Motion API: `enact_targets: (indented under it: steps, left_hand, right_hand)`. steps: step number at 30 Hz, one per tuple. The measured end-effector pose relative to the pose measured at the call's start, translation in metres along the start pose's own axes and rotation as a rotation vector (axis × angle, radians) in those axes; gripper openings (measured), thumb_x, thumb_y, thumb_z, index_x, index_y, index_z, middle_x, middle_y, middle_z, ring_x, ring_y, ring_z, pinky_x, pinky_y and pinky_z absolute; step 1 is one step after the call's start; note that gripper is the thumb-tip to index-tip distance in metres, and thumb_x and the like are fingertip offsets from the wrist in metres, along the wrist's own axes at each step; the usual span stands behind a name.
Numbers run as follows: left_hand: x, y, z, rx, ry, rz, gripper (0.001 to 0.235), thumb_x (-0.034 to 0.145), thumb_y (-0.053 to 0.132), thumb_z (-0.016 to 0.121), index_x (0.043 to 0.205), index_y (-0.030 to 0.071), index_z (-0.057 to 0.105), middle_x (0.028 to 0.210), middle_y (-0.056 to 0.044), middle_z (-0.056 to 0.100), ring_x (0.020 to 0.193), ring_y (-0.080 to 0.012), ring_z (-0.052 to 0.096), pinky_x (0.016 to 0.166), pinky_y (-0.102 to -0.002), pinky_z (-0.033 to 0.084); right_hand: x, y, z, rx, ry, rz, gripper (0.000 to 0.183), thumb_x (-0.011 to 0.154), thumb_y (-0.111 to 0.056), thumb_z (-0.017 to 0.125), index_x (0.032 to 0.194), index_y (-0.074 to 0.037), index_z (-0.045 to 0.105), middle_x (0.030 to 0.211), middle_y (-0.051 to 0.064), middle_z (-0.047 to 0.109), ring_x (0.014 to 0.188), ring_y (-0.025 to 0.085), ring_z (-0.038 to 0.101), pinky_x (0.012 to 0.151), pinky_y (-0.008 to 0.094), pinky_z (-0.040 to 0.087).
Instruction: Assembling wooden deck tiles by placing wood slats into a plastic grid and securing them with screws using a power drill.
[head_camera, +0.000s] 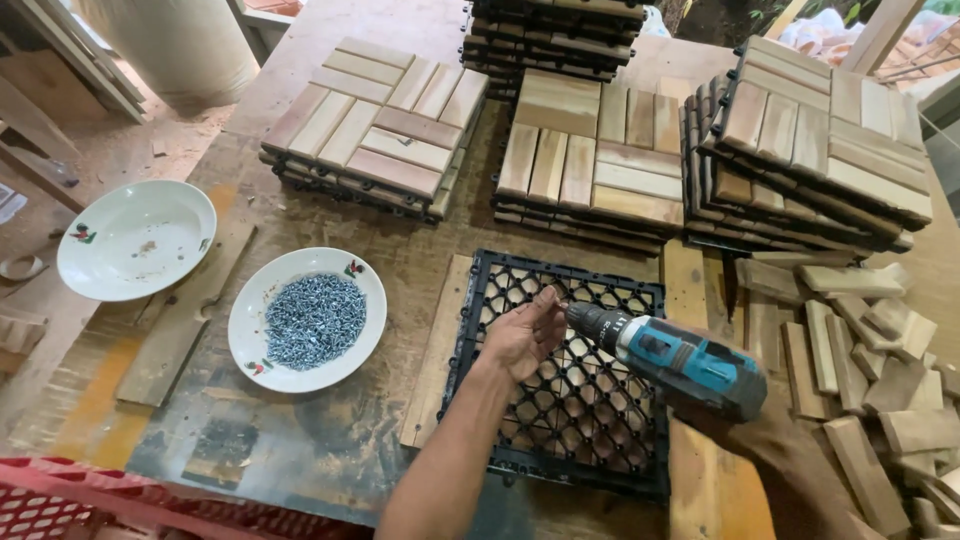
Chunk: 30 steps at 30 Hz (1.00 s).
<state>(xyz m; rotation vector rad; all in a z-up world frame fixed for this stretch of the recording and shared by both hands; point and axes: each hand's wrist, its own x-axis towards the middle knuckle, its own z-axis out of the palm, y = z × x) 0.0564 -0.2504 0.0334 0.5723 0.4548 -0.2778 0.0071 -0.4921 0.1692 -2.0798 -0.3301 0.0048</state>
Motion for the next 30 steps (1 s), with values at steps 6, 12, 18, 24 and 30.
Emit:
enact_targets:
  steps: [6, 12, 18, 24, 30]
  left_hand:
    - [-0.010, 0.013, 0.013, 0.068, -0.041, -0.095, 0.050, 0.084, 0.050, 0.086, 0.094, 0.003, 0.070, 0.070, -0.001, 0.063, 0.073, -0.0174, 0.074, 0.081, -0.037, 0.066]
    - [0.016, -0.003, 0.004, 1.450, 0.325, 0.974, 0.048, 0.097, 0.042, 0.065, 0.135, 0.015, 0.057, 0.121, -0.005, 0.063, 0.119, -0.0266, 0.058, 0.102, -0.048, 0.048]
    - [-0.018, 0.017, 0.031, 1.890, 0.218, 0.506, 0.120, 0.085, 0.080, 0.054, 0.162, -0.004, 0.015, 0.172, -0.025, 0.000, 0.158, -0.0398, -0.003, 0.121, -0.067, -0.003]
    - [-0.019, 0.024, 0.037, 1.965, 0.188, 0.375, 0.128, 0.081, 0.087, 0.051, 0.163, -0.001, 0.007, 0.171, -0.023, -0.008, 0.158, -0.0385, -0.010, 0.121, -0.067, -0.003]
    - [-0.015, 0.021, 0.035, 1.984, 0.194, 0.375, 0.129, 0.080, 0.088, 0.051, 0.162, -0.003, 0.010, 0.171, -0.025, -0.005, 0.158, -0.0399, -0.008, 0.120, -0.067, -0.002]
  right_hand:
    - [0.019, 0.018, -0.008, -0.082, -0.034, -0.204, 0.060, 0.063, -0.001, 0.085, 0.121, -0.010, 0.076, 0.112, 0.015, 0.079, 0.110, 0.036, 0.073, 0.098, 0.052, 0.053]
    - [0.058, 0.011, -0.008, -0.196, 0.017, 0.214, 0.029, 0.073, -0.009, 0.087, 0.098, 0.001, 0.076, 0.078, 0.024, 0.072, 0.069, 0.042, 0.070, 0.064, 0.055, 0.056]
    - [0.088, -0.026, 0.009, -0.020, 0.009, 0.466, 0.013, 0.073, 0.008, 0.084, 0.068, 0.010, 0.071, 0.050, 0.021, 0.057, 0.041, 0.030, 0.055, 0.045, 0.045, 0.045]
    - [0.115, -0.034, 0.026, -0.373, -0.057, 0.544, 0.012, 0.070, -0.010, 0.085, 0.072, 0.000, 0.078, 0.059, 0.021, 0.067, 0.050, 0.035, 0.063, 0.058, 0.047, 0.048]
    - [0.155, -0.043, 0.040, -0.663, -0.164, 0.571, 0.017, 0.066, -0.024, 0.087, 0.075, -0.012, 0.079, 0.063, 0.011, 0.074, 0.066, 0.032, 0.075, 0.071, 0.042, 0.050]
